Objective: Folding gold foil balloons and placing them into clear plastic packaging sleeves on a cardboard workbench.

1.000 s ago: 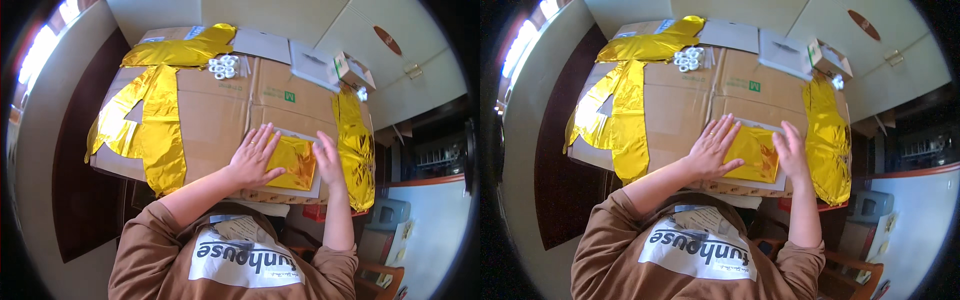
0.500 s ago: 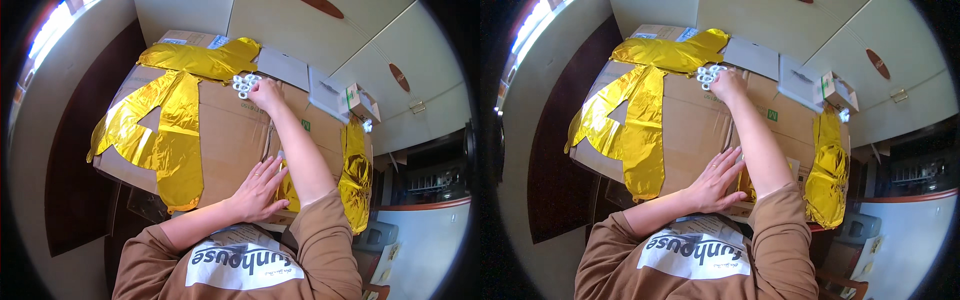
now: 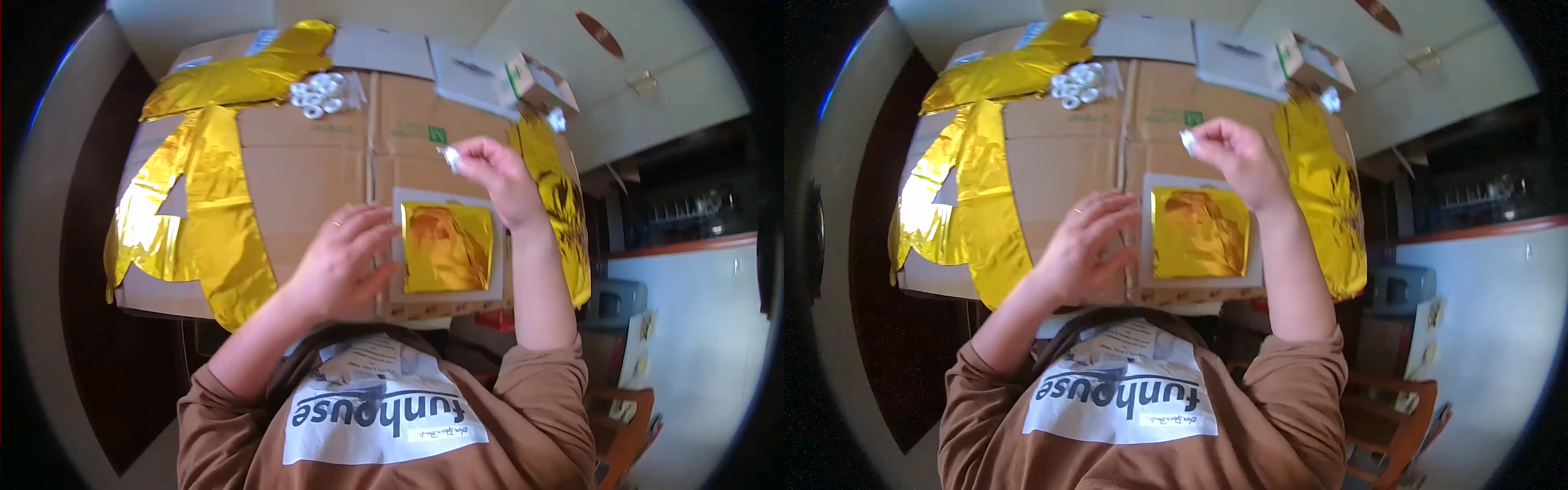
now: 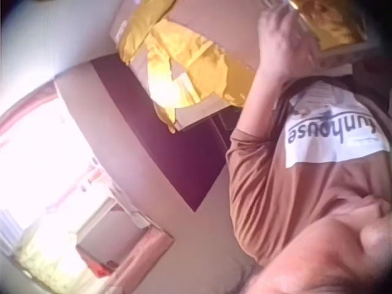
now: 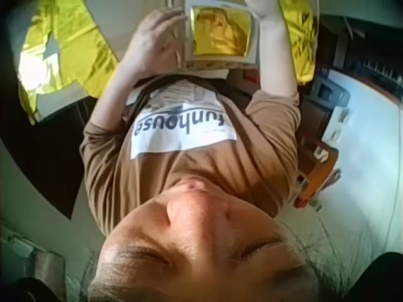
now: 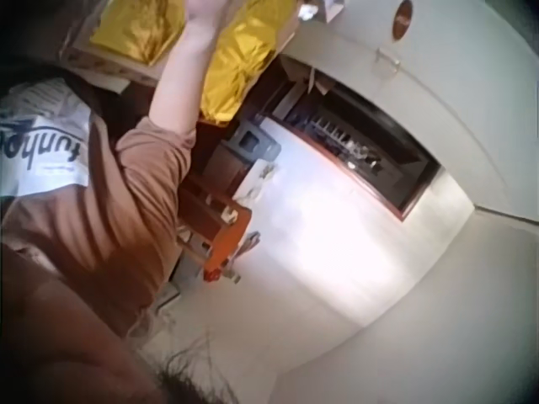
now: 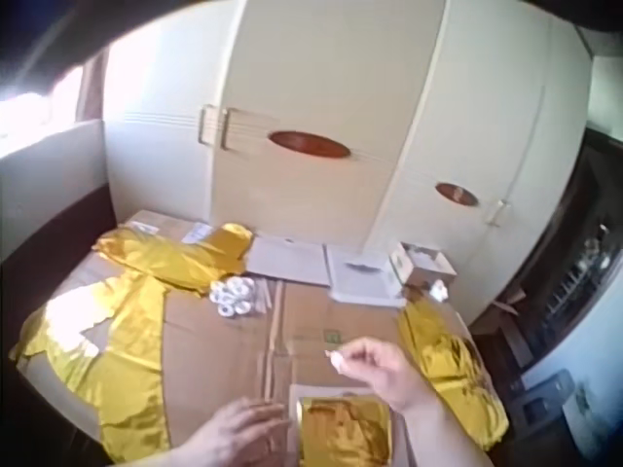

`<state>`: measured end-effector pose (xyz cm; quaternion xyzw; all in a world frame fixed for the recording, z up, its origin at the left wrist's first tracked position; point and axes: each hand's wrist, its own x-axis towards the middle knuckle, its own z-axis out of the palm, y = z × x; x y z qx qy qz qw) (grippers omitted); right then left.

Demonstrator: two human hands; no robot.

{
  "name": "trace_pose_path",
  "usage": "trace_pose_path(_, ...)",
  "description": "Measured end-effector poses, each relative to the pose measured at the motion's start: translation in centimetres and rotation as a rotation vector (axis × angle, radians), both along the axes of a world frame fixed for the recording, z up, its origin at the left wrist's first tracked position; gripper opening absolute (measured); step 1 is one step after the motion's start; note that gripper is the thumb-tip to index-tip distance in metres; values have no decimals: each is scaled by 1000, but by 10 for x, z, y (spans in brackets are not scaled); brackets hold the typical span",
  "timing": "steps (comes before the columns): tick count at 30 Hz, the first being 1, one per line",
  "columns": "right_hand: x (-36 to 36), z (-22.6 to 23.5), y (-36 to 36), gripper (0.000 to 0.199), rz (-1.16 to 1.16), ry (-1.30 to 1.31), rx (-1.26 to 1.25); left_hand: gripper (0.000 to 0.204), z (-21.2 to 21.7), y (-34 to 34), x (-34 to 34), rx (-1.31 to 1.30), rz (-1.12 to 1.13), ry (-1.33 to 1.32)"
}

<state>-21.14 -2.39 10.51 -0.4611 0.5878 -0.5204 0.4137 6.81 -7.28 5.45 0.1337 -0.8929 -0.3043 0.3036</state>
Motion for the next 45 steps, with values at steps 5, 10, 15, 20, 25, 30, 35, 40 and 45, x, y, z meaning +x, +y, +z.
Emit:
trace_pose_path(5, -3, -28, 118, 12, 0, 299, 109, 39, 5, 7, -10, -225, -186, -79)
trace_pose_path(10, 4, -36, 135, 17, -23, 442, 333, 38, 2, 19, -37, -417, -301, -143)
trace_pose_path(15, -6, -49, 130, 20, -19, 535, 278, 37, -9, 21, -50, -486, -341, -288)
trace_pose_path(20, -6, -41, 127, 23, -50, 533, 312, 42, -10, 34, -53, -612, -289, -357)
trace_pose_path(25, -7, -37, 124, 22, -45, 504, 326, 48, -30, 28, -54, -569, -236, -174)
trace_pose_path(30, -15, -49, 128, 22, -25, 438, 260, 35, -32, 13, -54, -417, -248, -115)
trace_pose_path(35, -17, -57, 142, 20, -115, 274, 35, 27, -29, 0, -64, -374, -221, -147)
trace_pose_path(40, 6, -39, 178, 8, -381, 512, -352, 20, -24, -10, -63, -262, -171, -169)
trace_pose_path(45, 59, -56, 187, 6, -334, 546, -269, 23, -21, -13, -64, -209, -122, -162)
